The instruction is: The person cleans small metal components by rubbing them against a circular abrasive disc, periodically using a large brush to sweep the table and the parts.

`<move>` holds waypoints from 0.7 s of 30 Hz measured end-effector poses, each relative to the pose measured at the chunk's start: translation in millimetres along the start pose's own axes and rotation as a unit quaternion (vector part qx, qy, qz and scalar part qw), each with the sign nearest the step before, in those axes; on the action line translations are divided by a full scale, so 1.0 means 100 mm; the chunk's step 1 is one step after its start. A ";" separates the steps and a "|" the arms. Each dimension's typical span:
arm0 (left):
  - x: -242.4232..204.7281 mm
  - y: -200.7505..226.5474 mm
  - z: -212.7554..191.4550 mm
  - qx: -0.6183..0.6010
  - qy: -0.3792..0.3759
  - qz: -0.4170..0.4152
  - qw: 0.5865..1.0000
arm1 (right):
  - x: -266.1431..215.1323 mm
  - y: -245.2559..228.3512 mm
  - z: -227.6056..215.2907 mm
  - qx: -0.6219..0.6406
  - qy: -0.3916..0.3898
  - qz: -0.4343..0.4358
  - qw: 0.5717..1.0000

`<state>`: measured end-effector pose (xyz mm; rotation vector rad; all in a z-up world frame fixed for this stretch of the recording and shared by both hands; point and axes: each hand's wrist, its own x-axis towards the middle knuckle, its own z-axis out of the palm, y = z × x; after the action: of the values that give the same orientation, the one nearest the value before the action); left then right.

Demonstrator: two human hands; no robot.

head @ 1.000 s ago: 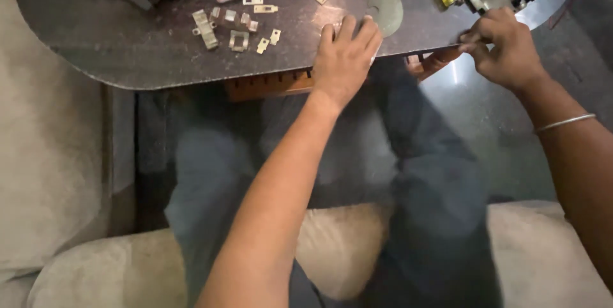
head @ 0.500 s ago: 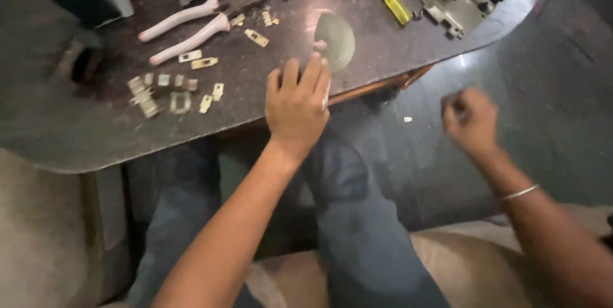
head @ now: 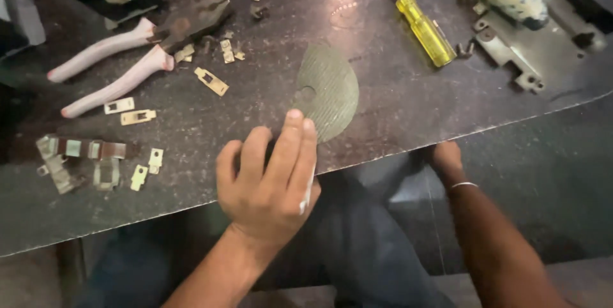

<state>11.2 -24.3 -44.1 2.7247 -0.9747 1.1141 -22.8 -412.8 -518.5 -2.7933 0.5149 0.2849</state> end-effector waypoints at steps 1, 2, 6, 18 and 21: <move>0.00 0.01 0.00 -0.007 -0.002 -0.003 1.000 | -0.01 -0.04 0.06 0.014 0.012 0.000 1.000; -0.01 0.01 0.00 -0.015 -0.004 -0.006 1.000 | -0.06 -0.05 0.11 0.126 0.052 0.019 0.991; -0.02 0.01 0.01 -0.005 0.002 -0.004 1.000 | -0.18 -0.14 0.15 0.116 0.024 0.024 0.993; -0.03 0.02 0.00 -0.026 0.033 -0.013 0.999 | -1.15 -1.37 -2.28 0.222 -0.135 -0.349 0.900; -0.01 0.05 -0.01 -0.049 0.030 -0.030 0.998 | -1.76 -1.97 -3.48 0.266 0.006 -0.425 0.865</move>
<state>7.2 -27.7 -45.2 2.6100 -0.9086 1.0994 -61.4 -289.4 -101.5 -2.1947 -0.5761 -0.0707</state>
